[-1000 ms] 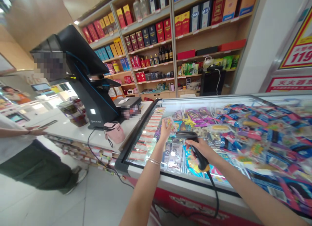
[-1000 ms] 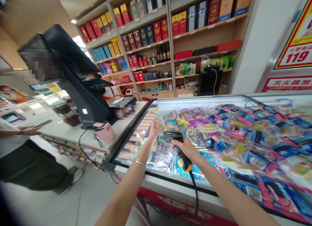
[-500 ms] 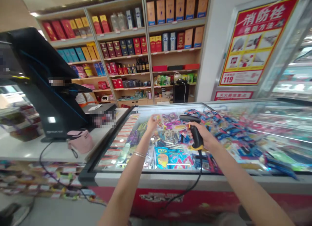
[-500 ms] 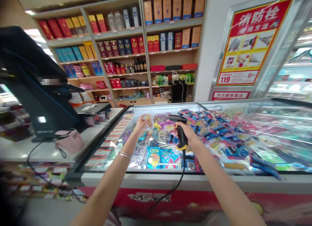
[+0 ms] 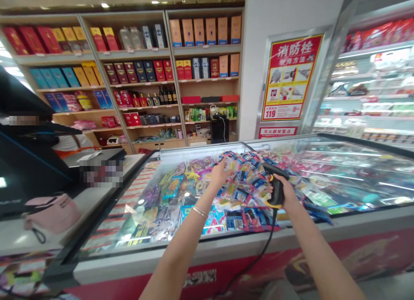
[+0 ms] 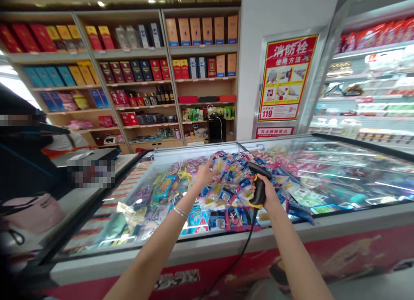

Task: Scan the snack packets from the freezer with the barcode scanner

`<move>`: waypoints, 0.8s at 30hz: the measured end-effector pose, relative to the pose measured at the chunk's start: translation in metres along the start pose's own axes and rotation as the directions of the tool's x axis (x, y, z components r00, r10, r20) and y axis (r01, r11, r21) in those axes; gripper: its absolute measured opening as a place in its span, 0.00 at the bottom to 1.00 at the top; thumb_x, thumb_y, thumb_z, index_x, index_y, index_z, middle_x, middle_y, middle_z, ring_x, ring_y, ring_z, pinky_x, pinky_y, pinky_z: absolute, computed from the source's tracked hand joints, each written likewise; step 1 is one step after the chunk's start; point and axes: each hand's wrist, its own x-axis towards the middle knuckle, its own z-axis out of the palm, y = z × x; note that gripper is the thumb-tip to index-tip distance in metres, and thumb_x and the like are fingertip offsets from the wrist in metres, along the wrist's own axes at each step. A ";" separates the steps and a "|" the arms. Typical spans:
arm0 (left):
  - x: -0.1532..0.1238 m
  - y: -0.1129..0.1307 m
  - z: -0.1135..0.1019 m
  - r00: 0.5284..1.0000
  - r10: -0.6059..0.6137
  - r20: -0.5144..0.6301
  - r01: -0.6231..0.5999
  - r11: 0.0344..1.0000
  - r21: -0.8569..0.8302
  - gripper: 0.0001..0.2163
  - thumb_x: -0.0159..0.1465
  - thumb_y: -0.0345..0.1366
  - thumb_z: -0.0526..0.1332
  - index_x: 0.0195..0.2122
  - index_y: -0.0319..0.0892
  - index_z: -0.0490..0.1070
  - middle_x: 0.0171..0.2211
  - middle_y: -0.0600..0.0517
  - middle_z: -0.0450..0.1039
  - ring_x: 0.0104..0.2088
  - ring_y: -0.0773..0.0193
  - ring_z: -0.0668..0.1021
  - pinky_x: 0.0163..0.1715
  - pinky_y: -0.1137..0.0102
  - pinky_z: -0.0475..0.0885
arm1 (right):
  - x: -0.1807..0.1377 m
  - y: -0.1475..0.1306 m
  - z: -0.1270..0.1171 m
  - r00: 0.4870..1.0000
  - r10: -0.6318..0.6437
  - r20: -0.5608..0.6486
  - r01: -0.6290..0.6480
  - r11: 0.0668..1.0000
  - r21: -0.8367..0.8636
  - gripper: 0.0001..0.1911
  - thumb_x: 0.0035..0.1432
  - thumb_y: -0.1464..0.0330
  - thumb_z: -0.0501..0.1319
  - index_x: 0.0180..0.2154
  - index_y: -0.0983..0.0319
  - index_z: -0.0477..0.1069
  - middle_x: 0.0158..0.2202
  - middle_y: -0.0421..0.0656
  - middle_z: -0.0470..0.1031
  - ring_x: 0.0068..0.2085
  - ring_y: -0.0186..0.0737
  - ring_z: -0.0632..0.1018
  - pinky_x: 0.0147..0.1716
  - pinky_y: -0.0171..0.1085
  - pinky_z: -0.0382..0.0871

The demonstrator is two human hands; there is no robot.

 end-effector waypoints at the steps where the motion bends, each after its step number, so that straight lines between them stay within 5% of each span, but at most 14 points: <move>1: -0.005 -0.002 0.004 0.996 0.065 -0.054 -0.061 0.994 0.086 0.32 0.54 0.39 0.67 0.60 0.44 0.60 0.51 0.41 0.71 0.53 0.50 0.72 0.52 0.59 0.65 | 0.001 0.004 -0.007 1.000 -0.001 0.005 0.001 1.000 0.009 0.07 0.49 0.65 0.62 0.28 0.62 0.66 0.20 0.37 0.66 0.17 0.29 0.65 0.14 0.29 0.63; 4: -0.022 -0.011 0.015 0.984 0.165 -0.063 -0.148 0.965 0.216 0.24 0.62 0.46 0.57 0.60 0.50 0.61 0.59 0.43 0.64 0.57 0.49 0.67 0.55 0.57 0.62 | 0.004 0.015 -0.022 0.999 0.035 -0.014 -0.035 0.999 -0.034 0.07 0.49 0.64 0.61 0.28 0.61 0.66 0.20 0.37 0.64 0.17 0.30 0.65 0.15 0.29 0.63; 8: -0.036 -0.019 0.023 0.992 0.096 0.080 -0.114 0.959 0.258 0.21 0.65 0.49 0.50 0.58 0.52 0.64 0.53 0.46 0.70 0.47 0.54 0.75 0.49 0.60 0.67 | 0.006 0.023 -0.029 0.997 0.058 -0.058 -0.062 0.995 -0.077 0.07 0.49 0.64 0.59 0.29 0.61 0.67 0.22 0.40 0.64 0.18 0.31 0.65 0.15 0.30 0.62; 19: -0.040 -0.015 0.024 0.990 0.120 0.069 -0.138 0.919 0.369 0.22 0.66 0.52 0.47 0.58 0.53 0.64 0.52 0.49 0.71 0.47 0.57 0.75 0.50 0.63 0.67 | 0.005 0.021 -0.024 0.991 0.057 -0.124 -0.069 0.993 -0.091 0.04 0.48 0.66 0.58 0.27 0.59 0.70 0.24 0.44 0.64 0.18 0.33 0.64 0.13 0.34 0.62; 24: -0.032 -0.005 0.003 0.989 0.102 0.105 -0.131 0.937 0.323 0.22 0.66 0.52 0.46 0.55 0.54 0.68 0.53 0.49 0.71 0.48 0.56 0.75 0.48 0.63 0.68 | 0.000 0.010 -0.017 0.983 0.110 -0.150 -0.111 0.994 -0.001 0.03 0.47 0.69 0.58 0.26 0.61 0.71 0.22 0.44 0.62 0.18 0.30 0.63 0.13 0.30 0.61</move>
